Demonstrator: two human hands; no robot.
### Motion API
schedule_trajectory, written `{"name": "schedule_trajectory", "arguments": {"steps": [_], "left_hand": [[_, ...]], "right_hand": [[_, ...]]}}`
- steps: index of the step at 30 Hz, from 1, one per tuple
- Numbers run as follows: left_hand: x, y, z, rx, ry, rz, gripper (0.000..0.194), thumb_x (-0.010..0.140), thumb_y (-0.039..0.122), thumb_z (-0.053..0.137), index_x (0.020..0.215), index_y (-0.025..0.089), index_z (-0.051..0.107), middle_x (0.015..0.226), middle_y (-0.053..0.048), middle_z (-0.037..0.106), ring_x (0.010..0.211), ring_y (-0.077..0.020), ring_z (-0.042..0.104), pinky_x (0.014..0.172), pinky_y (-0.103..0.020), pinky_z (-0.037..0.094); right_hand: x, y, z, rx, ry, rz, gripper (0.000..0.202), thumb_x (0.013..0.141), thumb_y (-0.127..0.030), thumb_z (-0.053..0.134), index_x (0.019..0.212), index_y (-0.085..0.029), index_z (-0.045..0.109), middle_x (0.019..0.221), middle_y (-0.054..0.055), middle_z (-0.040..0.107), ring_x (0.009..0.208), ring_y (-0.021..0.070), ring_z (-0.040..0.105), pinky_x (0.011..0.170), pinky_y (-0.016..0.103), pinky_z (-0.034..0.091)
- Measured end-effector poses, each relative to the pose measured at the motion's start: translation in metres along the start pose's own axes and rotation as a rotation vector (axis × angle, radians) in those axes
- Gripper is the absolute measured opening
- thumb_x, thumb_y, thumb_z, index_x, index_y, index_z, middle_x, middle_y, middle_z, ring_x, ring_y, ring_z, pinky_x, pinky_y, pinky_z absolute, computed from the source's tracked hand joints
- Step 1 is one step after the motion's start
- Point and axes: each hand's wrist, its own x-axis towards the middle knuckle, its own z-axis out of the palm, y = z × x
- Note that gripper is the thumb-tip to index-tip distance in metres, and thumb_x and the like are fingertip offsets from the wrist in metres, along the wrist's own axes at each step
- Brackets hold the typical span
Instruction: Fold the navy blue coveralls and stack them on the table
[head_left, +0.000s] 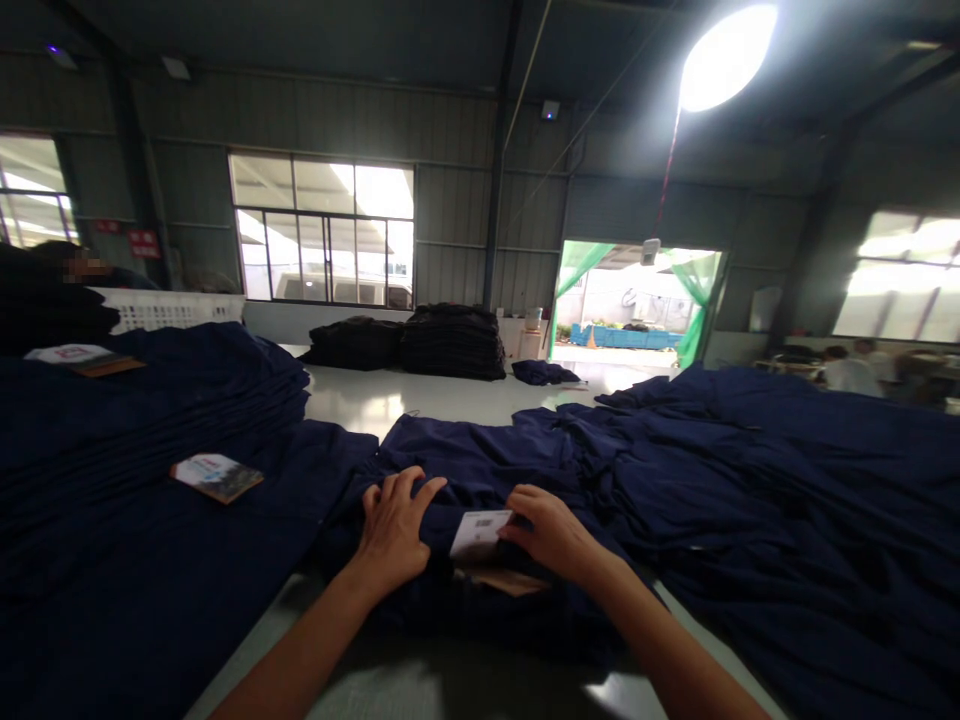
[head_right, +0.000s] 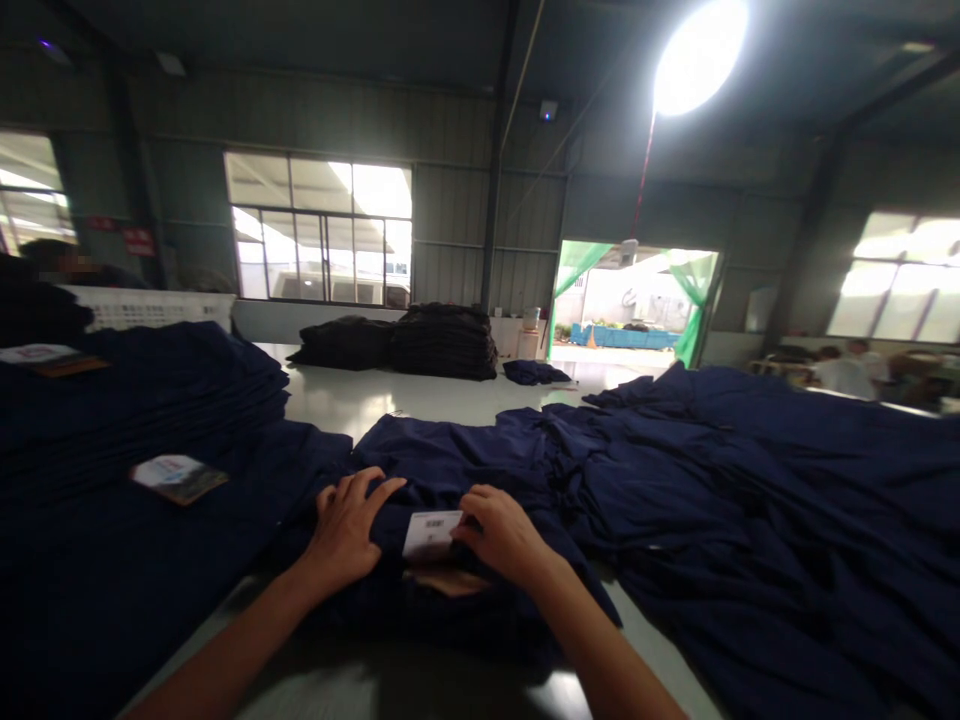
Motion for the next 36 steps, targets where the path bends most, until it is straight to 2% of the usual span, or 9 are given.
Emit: {"name": "schedule_trajectory", "arguments": {"steps": [6, 11, 15, 23, 26, 28, 31, 34, 36], "left_hand": [[0.003, -0.001, 0.002, -0.031, 0.100, -0.170, 0.047, 0.063, 0.009, 0.048, 0.108, 0.022, 0.053, 0.114, -0.006, 0.051, 0.107, -0.0234, 0.043, 0.086, -0.037, 0.031], [0.004, -0.003, 0.004, -0.057, 0.053, -0.120, 0.050, 0.059, 0.006, 0.048, 0.107, 0.020, 0.051, 0.113, -0.007, 0.053, 0.107, -0.0232, 0.046, 0.087, -0.038, 0.031], [0.001, -0.004, 0.007, -0.137, -0.082, 0.045, 0.064, 0.053, 0.004, 0.046, 0.116, 0.020, 0.046, 0.114, -0.006, 0.056, 0.108, -0.0211, 0.048, 0.092, -0.036, 0.031], [0.003, -0.009, 0.006, -0.225, 0.021, 0.059, 0.042, 0.055, -0.001, 0.039, 0.089, 0.020, 0.051, 0.098, -0.004, 0.054, 0.095, -0.0172, 0.050, 0.087, -0.028, 0.038], [0.004, -0.006, 0.002, -0.161, 0.108, 0.012, 0.034, 0.053, -0.002, 0.037, 0.077, 0.020, 0.048, 0.085, -0.004, 0.052, 0.083, -0.0185, 0.049, 0.079, -0.030, 0.039], [0.004, -0.002, -0.002, -0.140, 0.131, 0.023, 0.030, 0.054, -0.001, 0.036, 0.072, 0.021, 0.046, 0.080, -0.003, 0.052, 0.079, -0.0187, 0.048, 0.077, -0.031, 0.039], [0.003, 0.003, -0.007, -0.126, 0.134, 0.064, 0.028, 0.055, 0.000, 0.039, 0.072, 0.021, 0.046, 0.080, -0.002, 0.054, 0.082, -0.0183, 0.049, 0.080, -0.031, 0.037], [0.003, 0.003, -0.009, -0.061, 0.096, 0.051, 0.026, 0.060, 0.002, 0.043, 0.077, 0.021, 0.049, 0.085, -0.001, 0.057, 0.088, -0.0182, 0.050, 0.086, -0.033, 0.033], [0.003, -0.001, -0.008, 0.029, 0.060, -0.016, 0.021, 0.067, 0.007, 0.047, 0.082, 0.021, 0.051, 0.089, -0.002, 0.058, 0.092, -0.0199, 0.050, 0.087, -0.035, 0.032]], "right_hand": [[-0.001, -0.011, -0.005, 0.646, -0.262, 0.068, 0.019, 0.077, -0.034, 0.055, 0.082, -0.016, 0.059, 0.070, 0.001, 0.063, 0.061, 0.0118, 0.056, 0.059, 0.024, 0.044], [0.000, -0.003, 0.006, 0.103, -0.120, 0.164, 0.018, 0.077, -0.020, 0.048, 0.075, -0.019, 0.066, 0.069, 0.002, 0.065, 0.065, 0.0130, 0.057, 0.062, 0.023, 0.041], [-0.005, -0.003, 0.017, -0.118, -0.101, 0.084, 0.030, 0.075, -0.020, 0.052, 0.103, -0.020, 0.064, 0.100, 0.008, 0.065, 0.093, 0.0187, 0.056, 0.081, 0.026, 0.040], [-0.003, -0.018, 0.011, 0.285, -0.317, 0.116, 0.033, 0.084, -0.041, 0.047, 0.078, -0.016, 0.069, 0.070, 0.002, 0.065, 0.062, 0.0117, 0.054, 0.056, 0.021, 0.038], [0.000, -0.017, 0.010, 0.219, -0.176, 0.092, 0.032, 0.086, -0.037, 0.044, 0.080, -0.017, 0.069, 0.082, 0.004, 0.067, 0.078, 0.0147, 0.057, 0.071, 0.024, 0.042], [0.001, -0.012, 0.012, -0.031, -0.025, 0.150, 0.026, 0.076, -0.029, 0.057, 0.100, -0.021, 0.066, 0.106, 0.006, 0.064, 0.101, 0.0204, 0.052, 0.085, 0.031, 0.039], [0.001, 0.000, 0.017, -0.322, -0.043, 0.288, 0.060, 0.068, -0.020, 0.064, 0.126, -0.026, 0.049, 0.127, 0.008, 0.052, 0.118, 0.0269, 0.041, 0.094, 0.041, 0.032], [0.000, 0.009, 0.014, -0.445, -0.150, 0.440, 0.042, 0.073, -0.013, 0.055, 0.114, -0.021, 0.055, 0.111, 0.008, 0.061, 0.104, 0.0233, 0.054, 0.083, 0.034, 0.038], [0.000, 0.012, 0.006, -0.535, -0.044, 0.506, 0.028, 0.077, -0.010, 0.047, 0.101, -0.019, 0.059, 0.103, 0.008, 0.063, 0.095, 0.0203, 0.058, 0.073, 0.028, 0.039]]}}
